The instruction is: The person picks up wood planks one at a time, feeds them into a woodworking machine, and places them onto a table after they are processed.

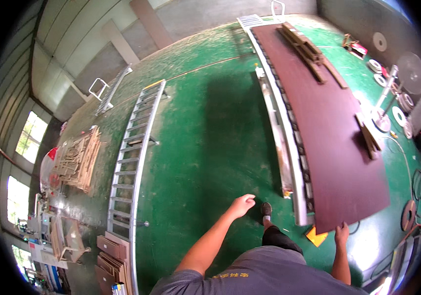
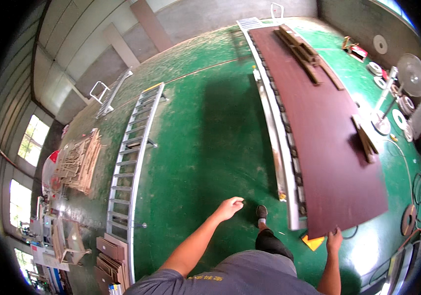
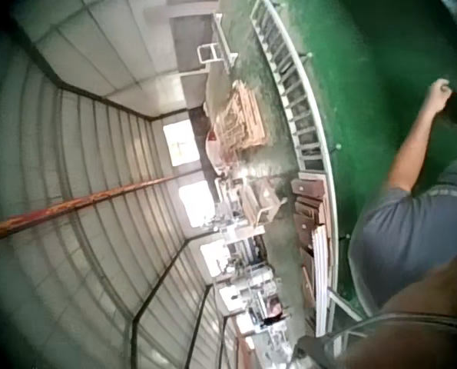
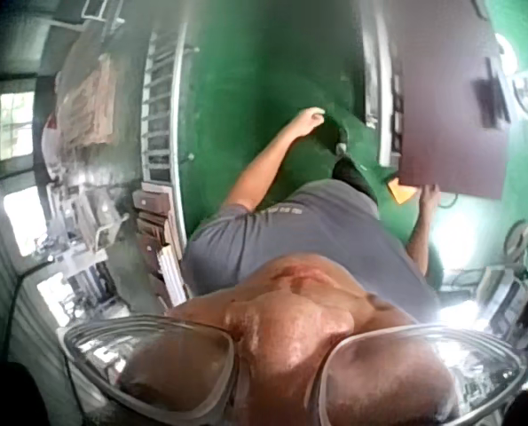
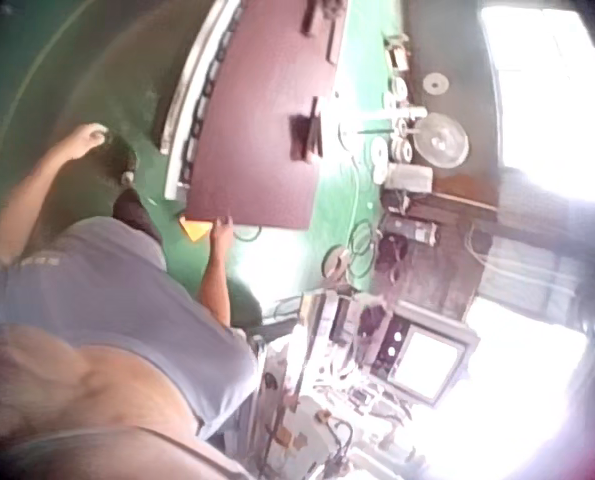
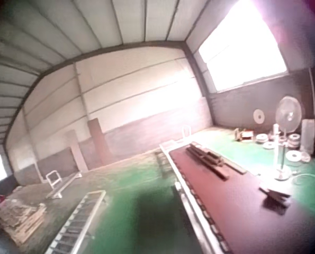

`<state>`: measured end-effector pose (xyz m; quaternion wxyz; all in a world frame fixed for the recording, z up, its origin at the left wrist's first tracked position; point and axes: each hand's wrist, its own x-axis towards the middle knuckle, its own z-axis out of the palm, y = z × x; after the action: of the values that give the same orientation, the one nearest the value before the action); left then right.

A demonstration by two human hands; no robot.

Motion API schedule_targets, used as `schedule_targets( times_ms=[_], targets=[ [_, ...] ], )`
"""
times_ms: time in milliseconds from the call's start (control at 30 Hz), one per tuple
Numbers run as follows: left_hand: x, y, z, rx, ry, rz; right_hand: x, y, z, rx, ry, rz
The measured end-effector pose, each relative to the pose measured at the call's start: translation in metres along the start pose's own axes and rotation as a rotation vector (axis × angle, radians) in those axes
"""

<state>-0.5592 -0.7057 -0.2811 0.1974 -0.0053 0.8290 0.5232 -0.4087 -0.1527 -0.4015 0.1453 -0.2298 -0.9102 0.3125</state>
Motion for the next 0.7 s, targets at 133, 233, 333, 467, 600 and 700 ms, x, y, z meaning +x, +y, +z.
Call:
schedule_targets(
  times_ms=[133,233,333,467,600,700],
  targets=[
    [-0.054,-0.156,-0.073,-0.244,0.328,-0.31,0.11,-0.133,0.073,-0.211,-0.357,0.276],
    [-0.21,-0.257,-0.122,-1.238,0.246,-0.231,0.167,-0.19,0.148,-0.144,-0.337,0.161],
    [-0.227,-0.257,-0.118,-0.736,0.521,-0.961,0.246,-0.251,0.197,-0.332,-0.439,0.306],
    [-0.171,-0.244,-0.113,-0.533,0.45,-1.259,0.337,-0.302,0.255,-0.346,-0.446,0.236],
    [-0.055,-0.242,-0.15,-0.448,0.24,-1.193,0.401,-0.349,0.293,-0.269,-0.41,0.292],
    [0.056,-0.243,-0.21,-0.3,0.057,-1.077,0.416,-0.376,0.312,-0.273,-0.359,0.384]
  ],
)
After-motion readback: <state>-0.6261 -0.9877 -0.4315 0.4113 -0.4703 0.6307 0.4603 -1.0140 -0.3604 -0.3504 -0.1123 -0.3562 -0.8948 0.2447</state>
